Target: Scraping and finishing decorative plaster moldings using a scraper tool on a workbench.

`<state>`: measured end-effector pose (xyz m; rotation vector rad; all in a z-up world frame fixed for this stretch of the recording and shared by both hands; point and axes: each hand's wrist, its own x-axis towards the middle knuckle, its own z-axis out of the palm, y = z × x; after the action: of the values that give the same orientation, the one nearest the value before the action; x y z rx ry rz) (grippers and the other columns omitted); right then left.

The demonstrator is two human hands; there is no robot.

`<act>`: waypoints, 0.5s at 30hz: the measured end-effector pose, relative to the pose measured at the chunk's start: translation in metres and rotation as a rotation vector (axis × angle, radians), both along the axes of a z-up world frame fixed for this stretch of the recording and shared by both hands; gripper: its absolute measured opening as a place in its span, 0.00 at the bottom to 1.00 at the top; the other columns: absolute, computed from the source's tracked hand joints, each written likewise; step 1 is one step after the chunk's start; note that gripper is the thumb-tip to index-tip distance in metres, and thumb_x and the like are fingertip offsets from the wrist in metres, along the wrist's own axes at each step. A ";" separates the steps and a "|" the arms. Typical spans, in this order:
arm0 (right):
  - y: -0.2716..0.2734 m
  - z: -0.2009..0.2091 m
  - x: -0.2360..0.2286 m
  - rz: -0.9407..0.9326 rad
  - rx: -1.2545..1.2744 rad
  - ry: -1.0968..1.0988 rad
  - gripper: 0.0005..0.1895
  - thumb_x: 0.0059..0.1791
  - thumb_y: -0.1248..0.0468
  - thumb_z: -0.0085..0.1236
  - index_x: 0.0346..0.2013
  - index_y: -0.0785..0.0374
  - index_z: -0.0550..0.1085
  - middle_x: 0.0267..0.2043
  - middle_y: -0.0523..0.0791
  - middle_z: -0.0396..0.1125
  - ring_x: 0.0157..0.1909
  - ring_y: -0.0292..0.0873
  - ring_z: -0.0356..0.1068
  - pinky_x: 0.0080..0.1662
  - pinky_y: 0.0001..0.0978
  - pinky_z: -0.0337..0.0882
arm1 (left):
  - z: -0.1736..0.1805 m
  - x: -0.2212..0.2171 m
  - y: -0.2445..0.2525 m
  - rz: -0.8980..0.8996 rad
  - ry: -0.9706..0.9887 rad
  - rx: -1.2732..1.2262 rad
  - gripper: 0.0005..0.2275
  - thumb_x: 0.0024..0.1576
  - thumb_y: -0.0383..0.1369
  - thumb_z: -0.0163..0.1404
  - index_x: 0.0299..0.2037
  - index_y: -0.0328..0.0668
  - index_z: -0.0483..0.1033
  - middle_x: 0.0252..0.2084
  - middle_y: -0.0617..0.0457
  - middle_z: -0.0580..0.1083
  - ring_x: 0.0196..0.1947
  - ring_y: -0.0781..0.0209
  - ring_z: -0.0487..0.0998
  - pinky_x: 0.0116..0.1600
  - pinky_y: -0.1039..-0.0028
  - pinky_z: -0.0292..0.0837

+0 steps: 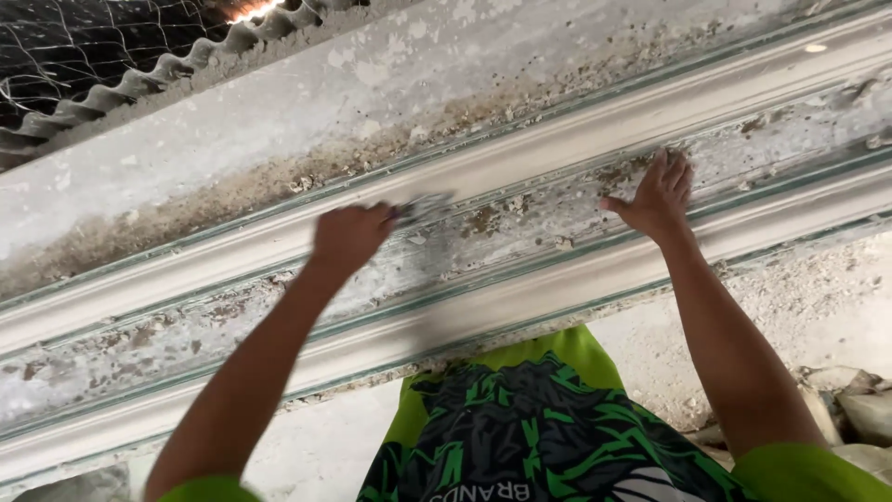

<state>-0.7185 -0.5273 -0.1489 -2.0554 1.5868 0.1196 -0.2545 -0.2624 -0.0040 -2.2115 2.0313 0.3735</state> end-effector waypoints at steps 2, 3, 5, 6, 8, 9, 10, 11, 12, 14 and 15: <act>0.000 0.003 0.000 -0.004 -0.010 0.014 0.79 0.34 0.25 0.62 0.80 0.66 0.33 0.80 0.67 0.22 0.80 0.72 0.20 0.74 0.68 0.33 | -0.015 -0.053 -0.057 0.009 0.090 -0.015 0.11 0.64 0.46 0.47 0.47 0.57 0.79 0.22 0.54 0.74 0.17 0.59 0.73 0.20 0.65 0.69; 0.000 0.004 0.001 -0.013 -0.013 0.021 0.78 0.34 0.24 0.61 0.80 0.64 0.34 0.81 0.65 0.22 0.81 0.71 0.20 0.74 0.66 0.33 | -0.020 -0.079 -0.088 0.011 0.175 -0.022 0.10 0.61 0.42 0.47 0.48 0.61 0.80 0.21 0.52 0.74 0.18 0.57 0.74 0.21 0.62 0.70; -0.003 0.001 -0.001 -0.012 -0.036 0.035 0.79 0.33 0.23 0.61 0.79 0.66 0.34 0.81 0.64 0.23 0.81 0.68 0.21 0.75 0.63 0.34 | -0.046 -0.133 -0.134 0.009 0.206 -0.117 0.09 0.60 0.42 0.49 0.45 0.55 0.80 0.27 0.50 0.77 0.25 0.52 0.77 0.27 0.58 0.73; -0.003 -0.001 -0.003 -0.007 -0.046 0.049 0.80 0.33 0.22 0.61 0.79 0.68 0.34 0.81 0.64 0.25 0.82 0.66 0.22 0.76 0.60 0.35 | -0.059 -0.161 -0.157 0.014 0.238 -0.199 0.09 0.59 0.42 0.51 0.42 0.50 0.79 0.33 0.48 0.79 0.32 0.47 0.81 0.33 0.54 0.76; 0.003 0.004 -0.001 -0.023 -0.040 0.051 0.80 0.32 0.22 0.61 0.79 0.66 0.35 0.81 0.61 0.25 0.82 0.64 0.23 0.75 0.58 0.35 | -0.057 -0.160 -0.162 -0.015 0.245 -0.178 0.10 0.59 0.43 0.51 0.40 0.48 0.79 0.33 0.47 0.79 0.33 0.46 0.81 0.34 0.53 0.76; 0.000 0.008 -0.002 -0.021 -0.035 0.060 0.81 0.30 0.23 0.61 0.79 0.65 0.35 0.82 0.59 0.26 0.82 0.62 0.24 0.75 0.56 0.36 | -0.055 -0.162 -0.170 -0.025 0.257 -0.160 0.11 0.59 0.44 0.51 0.39 0.47 0.78 0.34 0.47 0.79 0.34 0.45 0.82 0.35 0.52 0.76; -0.003 0.010 -0.003 -0.040 -0.048 0.054 0.81 0.30 0.23 0.61 0.79 0.65 0.35 0.82 0.59 0.26 0.82 0.62 0.24 0.75 0.56 0.36 | -0.039 -0.150 -0.163 -0.045 0.253 -0.171 0.11 0.59 0.44 0.51 0.39 0.47 0.78 0.34 0.47 0.79 0.34 0.45 0.82 0.35 0.52 0.76; -0.002 0.008 -0.002 -0.041 -0.043 0.062 0.81 0.30 0.22 0.62 0.78 0.65 0.36 0.82 0.58 0.26 0.82 0.62 0.24 0.75 0.54 0.36 | -0.026 -0.137 -0.151 -0.051 0.233 -0.061 0.13 0.61 0.46 0.50 0.40 0.47 0.78 0.34 0.46 0.79 0.34 0.45 0.82 0.34 0.52 0.76; -0.002 0.006 0.000 -0.043 -0.038 0.070 0.81 0.30 0.21 0.62 0.78 0.65 0.36 0.82 0.57 0.26 0.81 0.61 0.24 0.75 0.53 0.36 | -0.013 -0.123 -0.139 -0.055 0.212 0.048 0.14 0.62 0.47 0.49 0.41 0.46 0.78 0.33 0.45 0.78 0.34 0.44 0.82 0.34 0.52 0.76; 0.002 0.016 0.002 -0.063 -0.046 0.062 0.81 0.30 0.21 0.62 0.78 0.64 0.36 0.82 0.57 0.26 0.81 0.60 0.24 0.75 0.53 0.36 | -0.003 -0.080 -0.093 -0.073 0.149 0.071 0.15 0.64 0.49 0.47 0.42 0.48 0.77 0.29 0.48 0.77 0.28 0.48 0.79 0.30 0.55 0.74; 0.007 0.019 0.004 -0.061 -0.044 0.063 0.80 0.30 0.21 0.62 0.79 0.63 0.37 0.82 0.57 0.26 0.82 0.59 0.24 0.75 0.53 0.36 | 0.000 -0.059 -0.065 -0.067 0.097 0.102 0.16 0.65 0.51 0.44 0.43 0.51 0.76 0.25 0.51 0.75 0.22 0.52 0.77 0.26 0.58 0.72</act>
<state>-0.7145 -0.5207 -0.1304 -2.0520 1.7030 0.1292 -0.3131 -0.3270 -0.0041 -2.0982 2.0778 0.5738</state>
